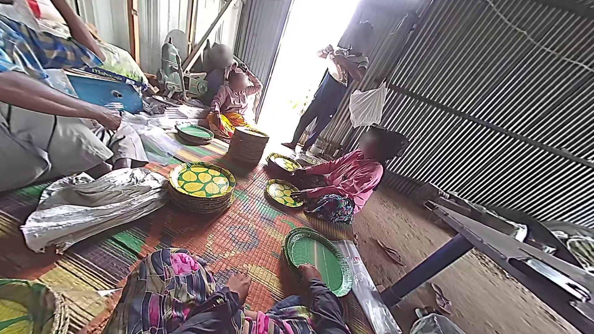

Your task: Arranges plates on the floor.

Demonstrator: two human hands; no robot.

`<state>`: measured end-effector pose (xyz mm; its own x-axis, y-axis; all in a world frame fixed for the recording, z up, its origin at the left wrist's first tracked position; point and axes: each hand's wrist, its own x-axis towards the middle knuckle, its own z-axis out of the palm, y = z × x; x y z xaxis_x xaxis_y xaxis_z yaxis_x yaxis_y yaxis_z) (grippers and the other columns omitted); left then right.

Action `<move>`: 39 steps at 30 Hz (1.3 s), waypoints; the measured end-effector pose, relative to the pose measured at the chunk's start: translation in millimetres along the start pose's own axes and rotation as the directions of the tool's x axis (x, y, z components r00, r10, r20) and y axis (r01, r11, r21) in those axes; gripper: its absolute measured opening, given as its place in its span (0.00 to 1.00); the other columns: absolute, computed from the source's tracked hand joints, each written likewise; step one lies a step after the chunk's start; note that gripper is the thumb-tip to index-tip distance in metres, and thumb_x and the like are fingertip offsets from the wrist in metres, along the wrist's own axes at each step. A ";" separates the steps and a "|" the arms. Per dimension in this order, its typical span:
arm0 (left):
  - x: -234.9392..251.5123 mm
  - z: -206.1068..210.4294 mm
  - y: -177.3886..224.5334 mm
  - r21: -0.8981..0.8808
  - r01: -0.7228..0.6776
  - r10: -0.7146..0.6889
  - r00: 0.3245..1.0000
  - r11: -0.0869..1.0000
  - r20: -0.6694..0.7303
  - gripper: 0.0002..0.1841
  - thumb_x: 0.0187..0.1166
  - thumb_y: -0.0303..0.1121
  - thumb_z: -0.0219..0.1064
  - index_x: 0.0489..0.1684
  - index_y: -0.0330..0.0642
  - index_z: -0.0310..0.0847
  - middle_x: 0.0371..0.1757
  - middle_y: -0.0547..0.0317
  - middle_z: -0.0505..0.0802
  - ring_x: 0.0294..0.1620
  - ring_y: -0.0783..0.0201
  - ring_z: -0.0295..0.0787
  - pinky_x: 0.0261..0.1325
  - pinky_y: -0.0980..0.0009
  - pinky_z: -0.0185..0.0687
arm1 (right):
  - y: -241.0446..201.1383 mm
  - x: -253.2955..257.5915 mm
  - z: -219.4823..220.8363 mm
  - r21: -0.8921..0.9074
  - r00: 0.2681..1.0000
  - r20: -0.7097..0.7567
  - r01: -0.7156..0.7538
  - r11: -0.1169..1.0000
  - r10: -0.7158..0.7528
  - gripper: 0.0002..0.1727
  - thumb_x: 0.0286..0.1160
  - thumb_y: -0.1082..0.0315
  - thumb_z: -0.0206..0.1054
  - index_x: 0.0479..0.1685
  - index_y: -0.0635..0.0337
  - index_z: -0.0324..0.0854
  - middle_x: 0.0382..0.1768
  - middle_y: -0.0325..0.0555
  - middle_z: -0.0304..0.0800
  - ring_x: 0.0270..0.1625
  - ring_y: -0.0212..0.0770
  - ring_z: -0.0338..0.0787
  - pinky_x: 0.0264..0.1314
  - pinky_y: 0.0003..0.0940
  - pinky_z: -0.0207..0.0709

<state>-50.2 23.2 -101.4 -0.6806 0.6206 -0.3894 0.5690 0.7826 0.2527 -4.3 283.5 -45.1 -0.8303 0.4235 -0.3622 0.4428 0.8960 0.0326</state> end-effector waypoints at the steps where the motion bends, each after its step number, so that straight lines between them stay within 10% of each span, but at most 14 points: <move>1: -0.6 -0.5 0.5 0.002 0.003 -0.003 1.000 1.000 0.004 0.29 0.88 0.37 0.62 0.85 0.34 0.68 0.93 0.34 0.62 0.88 0.35 0.67 0.82 0.37 0.67 | 0.4 0.5 0.7 0.002 1.000 -0.005 0.002 1.000 -0.002 0.20 0.82 0.71 0.63 0.72 0.57 0.84 0.75 0.60 0.84 0.79 0.60 0.81 0.79 0.59 0.74; 39: -4.0 -3.9 2.1 -0.027 0.009 -0.009 1.000 1.000 0.003 0.27 0.86 0.34 0.63 0.82 0.31 0.71 0.92 0.34 0.63 0.87 0.34 0.67 0.81 0.37 0.68 | -0.1 -2.1 1.4 -0.006 0.999 0.030 -0.014 1.000 0.014 0.19 0.83 0.66 0.64 0.71 0.55 0.84 0.74 0.57 0.85 0.79 0.58 0.82 0.79 0.61 0.74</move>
<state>-48.1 22.6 -95.9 -0.6844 0.6133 -0.3943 0.5500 0.7892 0.2732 -2.1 282.3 -45.7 -0.8134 0.4322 -0.3893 0.4528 0.8906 0.0429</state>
